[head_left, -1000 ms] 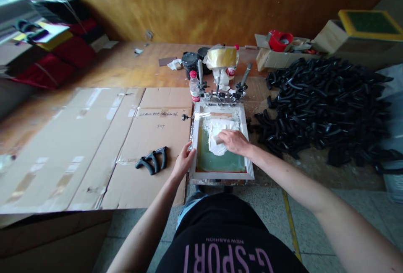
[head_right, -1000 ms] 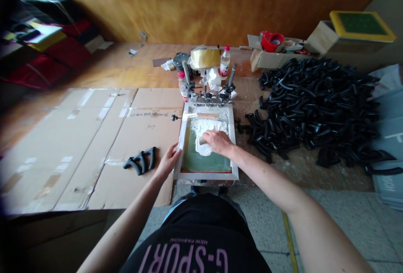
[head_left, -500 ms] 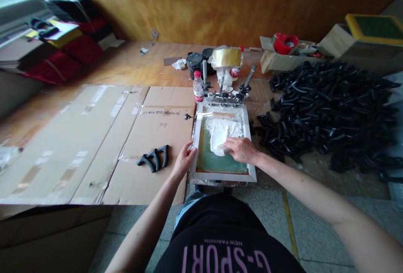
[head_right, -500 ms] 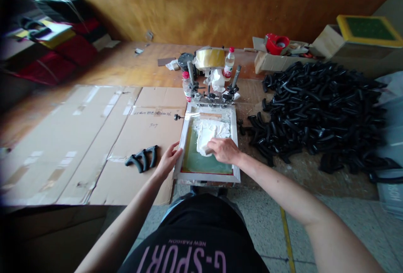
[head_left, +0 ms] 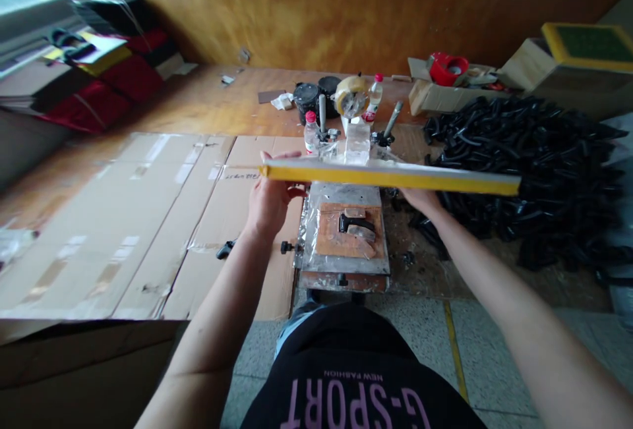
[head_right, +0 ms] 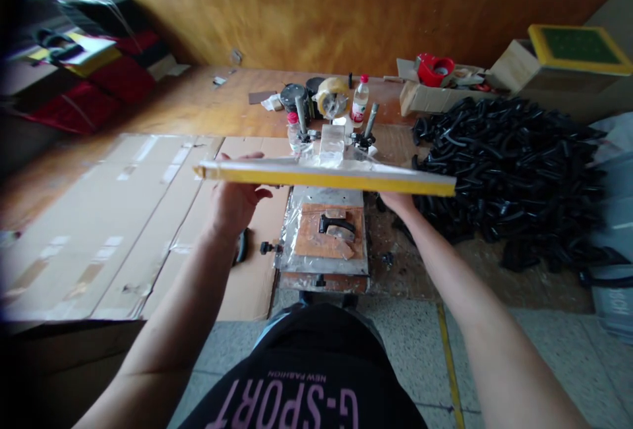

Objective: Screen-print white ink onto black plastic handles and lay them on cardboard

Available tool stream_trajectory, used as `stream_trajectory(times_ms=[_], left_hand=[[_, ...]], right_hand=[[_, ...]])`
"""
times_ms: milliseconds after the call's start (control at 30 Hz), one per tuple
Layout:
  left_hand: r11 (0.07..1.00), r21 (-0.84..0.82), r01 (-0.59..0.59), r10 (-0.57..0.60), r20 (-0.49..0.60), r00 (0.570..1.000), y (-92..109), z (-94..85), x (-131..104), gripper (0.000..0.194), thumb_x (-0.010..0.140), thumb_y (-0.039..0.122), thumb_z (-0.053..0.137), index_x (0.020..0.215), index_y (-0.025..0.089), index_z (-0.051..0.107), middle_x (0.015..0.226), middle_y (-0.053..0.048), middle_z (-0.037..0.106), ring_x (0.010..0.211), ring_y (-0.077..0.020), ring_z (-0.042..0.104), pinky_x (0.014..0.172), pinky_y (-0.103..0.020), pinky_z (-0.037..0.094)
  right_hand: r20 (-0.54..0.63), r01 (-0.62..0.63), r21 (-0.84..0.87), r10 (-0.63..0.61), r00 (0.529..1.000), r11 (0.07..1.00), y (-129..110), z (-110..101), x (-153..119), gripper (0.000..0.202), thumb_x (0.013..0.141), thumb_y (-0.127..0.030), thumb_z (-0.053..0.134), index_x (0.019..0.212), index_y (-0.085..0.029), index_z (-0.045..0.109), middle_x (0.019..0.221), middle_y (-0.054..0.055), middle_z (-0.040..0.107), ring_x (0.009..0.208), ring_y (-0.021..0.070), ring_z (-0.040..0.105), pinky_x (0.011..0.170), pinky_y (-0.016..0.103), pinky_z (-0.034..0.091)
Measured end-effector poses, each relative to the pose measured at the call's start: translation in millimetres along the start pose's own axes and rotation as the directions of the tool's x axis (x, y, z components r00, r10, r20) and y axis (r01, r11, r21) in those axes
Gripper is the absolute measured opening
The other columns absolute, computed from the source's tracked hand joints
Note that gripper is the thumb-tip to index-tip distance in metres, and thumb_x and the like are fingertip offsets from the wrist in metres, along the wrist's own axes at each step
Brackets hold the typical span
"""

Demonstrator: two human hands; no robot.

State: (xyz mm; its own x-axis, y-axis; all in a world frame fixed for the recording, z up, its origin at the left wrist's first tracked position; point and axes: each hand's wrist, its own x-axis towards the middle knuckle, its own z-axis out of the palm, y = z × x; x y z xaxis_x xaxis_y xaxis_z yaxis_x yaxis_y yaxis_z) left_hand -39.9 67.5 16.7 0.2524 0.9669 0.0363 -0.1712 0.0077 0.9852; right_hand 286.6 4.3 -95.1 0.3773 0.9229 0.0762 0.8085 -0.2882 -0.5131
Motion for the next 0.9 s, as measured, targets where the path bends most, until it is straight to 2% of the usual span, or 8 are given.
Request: stream_trajectory(times_ms=[167,233,300,367,533,600,700,900], left_hand=[[0.988,-0.149,0.031,-0.043,-0.076,0.996,-18.0,20.2,-4.8,0.062,0.087,0.07,0.042,0.129,0.024,0.05,0.103,-0.008,0.071,0.08,-0.0141,0.067,0.06,-0.022,0.051],[0.961,-0.156,0.23,-0.237,-0.027,0.971,-48.1,23.6,-34.7,0.061,0.083,0.069,0.049,0.118,0.019,0.057,0.103,-0.011,0.072,0.078,-0.0157,0.067,0.059,-0.023,0.051],[0.834,-0.072,0.547,-0.534,0.139,0.834,-81.1,25.3,-70.1,0.061,0.079,0.067,0.057,0.109,0.014,0.061,0.108,-0.016,0.071,0.083,-0.0205,0.068,0.059,-0.027,0.052],[0.736,-0.057,0.675,-0.652,0.206,0.729,-107.6,25.4,-99.8,0.059,0.08,0.066,0.057,0.11,0.016,0.061,0.116,-0.016,0.068,0.095,-0.0244,0.067,0.066,-0.031,0.055],[0.772,-0.128,0.623,-0.63,-0.024,0.776,-130.6,10.8,-119.3,0.05,0.076,0.063,0.062,0.098,0.018,0.059,0.096,-0.008,0.068,0.084,-0.0201,0.065,0.068,-0.031,0.054],[0.804,0.019,0.594,-0.592,-0.059,0.804,-130.6,-0.6,-113.6,0.052,0.075,0.063,0.062,0.102,0.018,0.058,0.088,-0.005,0.066,0.077,-0.0184,0.063,0.064,-0.03,0.052],[0.805,0.334,0.491,-0.505,-0.05,0.862,-132.1,-14.4,-105.5,0.05,0.08,0.065,0.053,0.099,0.019,0.058,0.069,0.0,0.059,0.062,-0.0171,0.057,0.059,-0.029,0.047],[0.473,0.837,0.276,-0.391,-0.08,0.917,-146.1,-9.1,-106.7,0.031,0.09,0.053,0.04,0.09,0.025,0.053,0.07,-0.006,0.065,0.071,-0.0264,0.066,0.066,-0.032,0.042]], right_hand=[[0.28,0.284,-0.143,-0.236,0.93,0.948,-27.2,65.7,-61.3,0.024,0.089,-0.04,0.062,0.08,-0.018,0.065,0.092,0.009,0.068,0.092,0.0202,0.061,0.08,0.028,0.043],[0.285,0.238,-0.19,-0.179,0.942,0.952,-46.6,75.0,-73.9,0.019,0.093,-0.033,0.055,0.086,-0.017,0.064,0.091,0.011,0.068,0.091,0.021,0.062,0.079,0.029,0.042],[0.25,0.173,-0.178,-0.125,0.96,0.969,-68.2,76.1,-86.8,0.02,0.097,-0.032,0.049,0.092,-0.017,0.063,0.089,0.011,0.069,0.086,0.0218,0.062,0.074,0.03,0.042],[0.204,0.243,-0.122,-0.215,0.955,0.962,-91.3,76.0,-104.4,0.019,0.097,-0.03,0.047,0.096,-0.018,0.062,0.091,0.011,0.069,0.087,0.0225,0.061,0.074,0.031,0.043],[0.177,0.576,0.055,-0.575,0.798,0.816,-122.3,81.1,-142.0,0.016,0.095,-0.028,0.053,0.088,-0.02,0.065,0.09,0.006,0.066,0.091,0.0203,0.059,0.083,0.032,0.044],[0.181,0.578,0.152,-0.598,0.781,0.802,-109.9,78.2,-138.2,0.016,0.094,-0.028,0.057,0.085,-0.019,0.067,0.09,0.005,0.066,0.091,0.0184,0.059,0.085,0.03,0.044],[0.178,0.426,0.211,-0.463,0.868,0.88,-66.2,65.0,-111.7,0.014,0.093,-0.019,0.056,0.085,-0.019,0.068,0.09,0.004,0.067,0.087,0.0153,0.061,0.081,0.027,0.044],[0.088,0.151,0.087,-0.159,0.983,0.985,41.5,37.0,-33.3,0.018,0.09,-0.015,0.051,0.084,-0.018,0.067,0.091,0.005,0.068,0.087,0.0162,0.061,0.082,0.027,0.043]])
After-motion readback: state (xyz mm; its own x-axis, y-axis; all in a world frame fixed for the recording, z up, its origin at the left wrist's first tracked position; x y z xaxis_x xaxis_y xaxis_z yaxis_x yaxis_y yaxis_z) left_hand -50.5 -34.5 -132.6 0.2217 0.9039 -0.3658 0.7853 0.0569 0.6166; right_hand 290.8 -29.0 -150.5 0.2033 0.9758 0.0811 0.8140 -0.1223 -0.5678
